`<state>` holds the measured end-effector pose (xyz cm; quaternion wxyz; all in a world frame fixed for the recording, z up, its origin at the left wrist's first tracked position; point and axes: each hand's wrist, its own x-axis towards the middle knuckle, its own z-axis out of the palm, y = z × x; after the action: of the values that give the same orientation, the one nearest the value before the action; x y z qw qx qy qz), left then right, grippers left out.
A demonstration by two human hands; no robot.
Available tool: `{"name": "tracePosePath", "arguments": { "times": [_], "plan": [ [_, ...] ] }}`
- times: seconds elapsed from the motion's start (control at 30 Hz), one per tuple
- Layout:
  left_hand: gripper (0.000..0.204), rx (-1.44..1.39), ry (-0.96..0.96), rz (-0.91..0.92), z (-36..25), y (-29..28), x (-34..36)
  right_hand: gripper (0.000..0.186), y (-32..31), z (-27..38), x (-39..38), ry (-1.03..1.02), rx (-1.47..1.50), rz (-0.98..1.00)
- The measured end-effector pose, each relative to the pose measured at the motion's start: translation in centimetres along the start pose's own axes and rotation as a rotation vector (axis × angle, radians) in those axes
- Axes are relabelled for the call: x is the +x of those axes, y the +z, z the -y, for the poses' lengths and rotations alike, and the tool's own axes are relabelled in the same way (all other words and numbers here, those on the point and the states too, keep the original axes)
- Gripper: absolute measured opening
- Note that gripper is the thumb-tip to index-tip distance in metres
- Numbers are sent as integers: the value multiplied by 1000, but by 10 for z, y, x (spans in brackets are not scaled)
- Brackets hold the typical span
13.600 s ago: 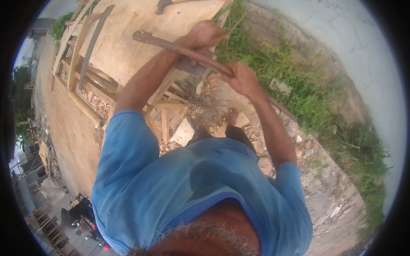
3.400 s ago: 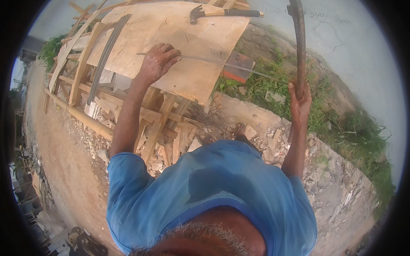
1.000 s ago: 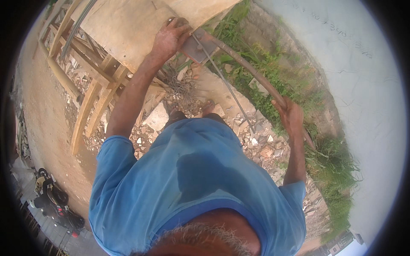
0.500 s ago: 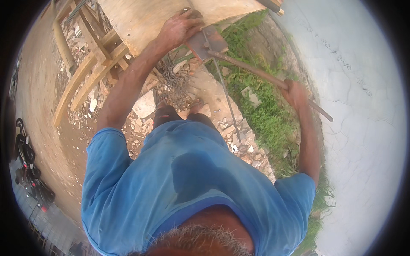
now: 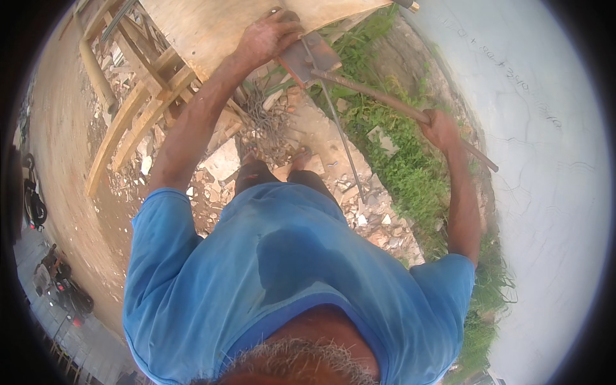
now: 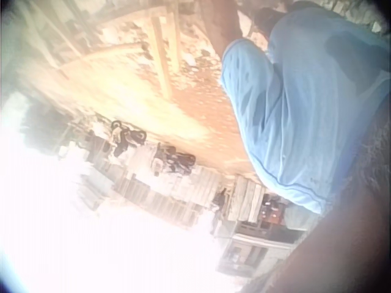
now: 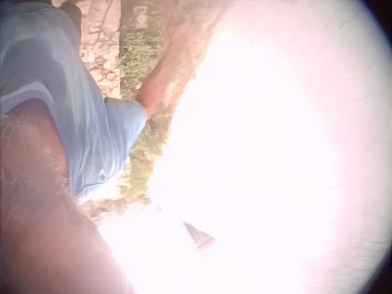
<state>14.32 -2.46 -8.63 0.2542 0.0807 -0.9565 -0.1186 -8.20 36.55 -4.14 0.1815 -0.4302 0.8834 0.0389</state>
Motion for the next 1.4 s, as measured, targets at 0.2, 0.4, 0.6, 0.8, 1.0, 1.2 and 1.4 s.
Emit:
{"name": "tracePosePath", "arguments": {
  "times": [0.2, 0.4, 0.6, 0.8, 1.0, 1.2, 1.4],
  "plan": [
    [28, -52, -21, -310, -30, -29, -15, 20, 1, -2, 2, 9, 30, 5],
    [44, -1238, -779, 342, -176, -5, -130, 20, 1, -3, 0, 73, 17, 32],
    [32, -2147, -959, 606, -289, 46, -164, 21, 0, -5, 2, 75, 7, 37],
    [30, -2236, -1071, 584, -264, 10, -197, 27, 15, 32, -51, 238, 72, 25],
    [31, -2021, -1109, 837, -133, -81, -241, 36, 81, 161, -146, 645, 332, -4],
    [36, -1955, -1124, 929, -92, -101, -237, 61, 61, 231, -177, 624, 349, -117],
    [33, -1870, -1058, 920, -32, -111, -228, 64, 72, 309, -184, 769, 349, -272]
  ]
}}
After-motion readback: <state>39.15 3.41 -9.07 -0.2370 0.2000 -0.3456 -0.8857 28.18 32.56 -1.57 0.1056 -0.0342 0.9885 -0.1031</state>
